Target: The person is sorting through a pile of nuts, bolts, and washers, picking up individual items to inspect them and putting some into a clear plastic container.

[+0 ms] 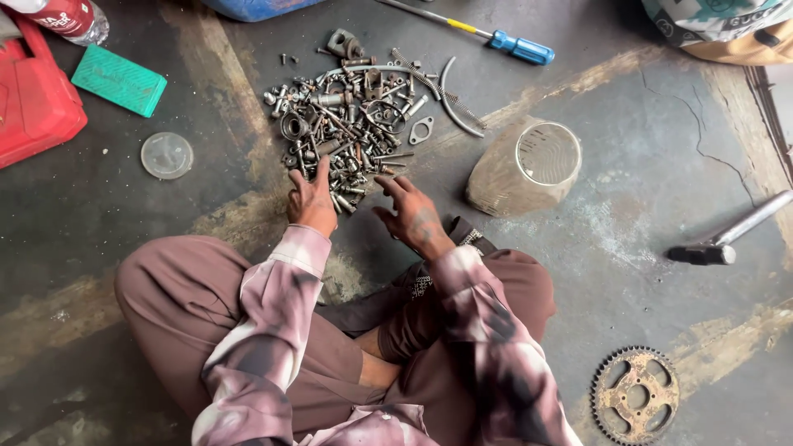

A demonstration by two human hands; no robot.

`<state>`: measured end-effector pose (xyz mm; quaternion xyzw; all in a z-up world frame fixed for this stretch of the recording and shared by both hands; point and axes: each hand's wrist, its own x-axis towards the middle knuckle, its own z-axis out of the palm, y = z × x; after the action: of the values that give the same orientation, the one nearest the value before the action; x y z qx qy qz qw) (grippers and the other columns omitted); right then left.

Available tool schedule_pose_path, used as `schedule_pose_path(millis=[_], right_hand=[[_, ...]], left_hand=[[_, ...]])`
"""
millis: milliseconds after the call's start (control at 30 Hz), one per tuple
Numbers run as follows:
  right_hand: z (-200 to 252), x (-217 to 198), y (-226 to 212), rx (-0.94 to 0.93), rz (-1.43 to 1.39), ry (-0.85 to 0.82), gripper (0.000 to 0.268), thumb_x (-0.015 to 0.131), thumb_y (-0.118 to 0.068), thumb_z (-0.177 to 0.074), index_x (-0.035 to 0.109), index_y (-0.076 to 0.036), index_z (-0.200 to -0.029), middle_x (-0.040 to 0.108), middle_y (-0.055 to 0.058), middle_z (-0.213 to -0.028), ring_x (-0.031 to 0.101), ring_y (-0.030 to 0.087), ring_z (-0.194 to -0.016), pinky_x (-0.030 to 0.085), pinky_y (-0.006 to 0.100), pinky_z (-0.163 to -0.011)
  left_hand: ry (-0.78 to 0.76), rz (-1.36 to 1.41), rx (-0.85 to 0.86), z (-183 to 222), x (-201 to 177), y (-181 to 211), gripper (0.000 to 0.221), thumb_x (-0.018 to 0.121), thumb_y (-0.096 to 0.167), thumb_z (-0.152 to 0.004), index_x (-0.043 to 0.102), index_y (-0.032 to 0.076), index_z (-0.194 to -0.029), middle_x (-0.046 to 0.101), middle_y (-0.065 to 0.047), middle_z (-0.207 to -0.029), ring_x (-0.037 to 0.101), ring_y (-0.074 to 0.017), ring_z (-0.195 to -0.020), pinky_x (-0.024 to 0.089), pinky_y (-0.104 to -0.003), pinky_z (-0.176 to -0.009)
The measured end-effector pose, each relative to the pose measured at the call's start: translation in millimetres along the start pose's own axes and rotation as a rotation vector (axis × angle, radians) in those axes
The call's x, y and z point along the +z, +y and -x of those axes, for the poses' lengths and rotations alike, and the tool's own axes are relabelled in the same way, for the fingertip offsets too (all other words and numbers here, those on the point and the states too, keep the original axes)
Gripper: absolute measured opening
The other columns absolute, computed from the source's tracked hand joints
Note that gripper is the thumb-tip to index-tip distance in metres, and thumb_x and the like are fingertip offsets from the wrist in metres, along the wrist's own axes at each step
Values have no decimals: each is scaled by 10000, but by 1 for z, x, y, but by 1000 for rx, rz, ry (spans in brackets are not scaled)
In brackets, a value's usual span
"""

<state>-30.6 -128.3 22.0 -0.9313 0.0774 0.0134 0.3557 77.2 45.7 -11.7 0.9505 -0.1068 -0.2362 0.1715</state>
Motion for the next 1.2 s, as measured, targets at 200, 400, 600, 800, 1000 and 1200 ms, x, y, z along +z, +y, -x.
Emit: schedule_pose_path(millis=[200,400,600,800,1000,1200], right_hand=[[-3,17,22,-49,-58,36,834,876,-220,-746,482,-117,-1474,631,150,-1160,679,333,-924,563,446,-785],[-6,19,23,95,-136,-184,817,854,-285,-795,482,-170,-1514,669,138,-1207,708,289,-1021,588,412,-882],[-1,56,63,74,-43,9,1155,953,-247,-642,247,-82,-1541,517,242,-1327,544,463,-1215,487,484,-1007],[-2,53,84,156,-53,147,847,890,-178,-657,520,-101,-1415,614,210,-1255,626,401,-1159,542,444,-982],[-5,52,92,190,-71,162,671,888,-310,-742,578,-94,-1297,694,157,-1070,684,361,-1013,542,461,-874],[-2,58,98,131,46,279,421,854,-327,-824,657,-149,-1150,636,156,-1155,671,355,-1011,564,452,-871]], left_hand=[[20,29,63,-16,24,4,1319,902,-133,-542,277,466,-1537,283,-236,-1471,547,-529,-1183,537,-552,-910],[-13,200,188,-11,16,-3,1122,884,-119,-603,444,364,-1515,371,-200,-1427,590,-500,-1172,549,-512,-989],[-116,363,267,3,25,17,941,860,-74,-662,533,350,-1436,387,-165,-1391,634,-427,-1150,586,-412,-1025],[-143,228,473,20,42,36,870,785,-162,-698,565,308,-1396,229,-201,-1540,457,-509,-1308,451,-479,-1075],[-97,401,451,13,50,28,870,720,-133,-760,520,324,-1473,357,-207,-1487,495,-474,-1331,472,-455,-1114],[-143,197,452,-7,37,3,950,842,145,-729,370,281,-1541,511,-164,-1411,515,-411,-1331,454,-495,-1086]])
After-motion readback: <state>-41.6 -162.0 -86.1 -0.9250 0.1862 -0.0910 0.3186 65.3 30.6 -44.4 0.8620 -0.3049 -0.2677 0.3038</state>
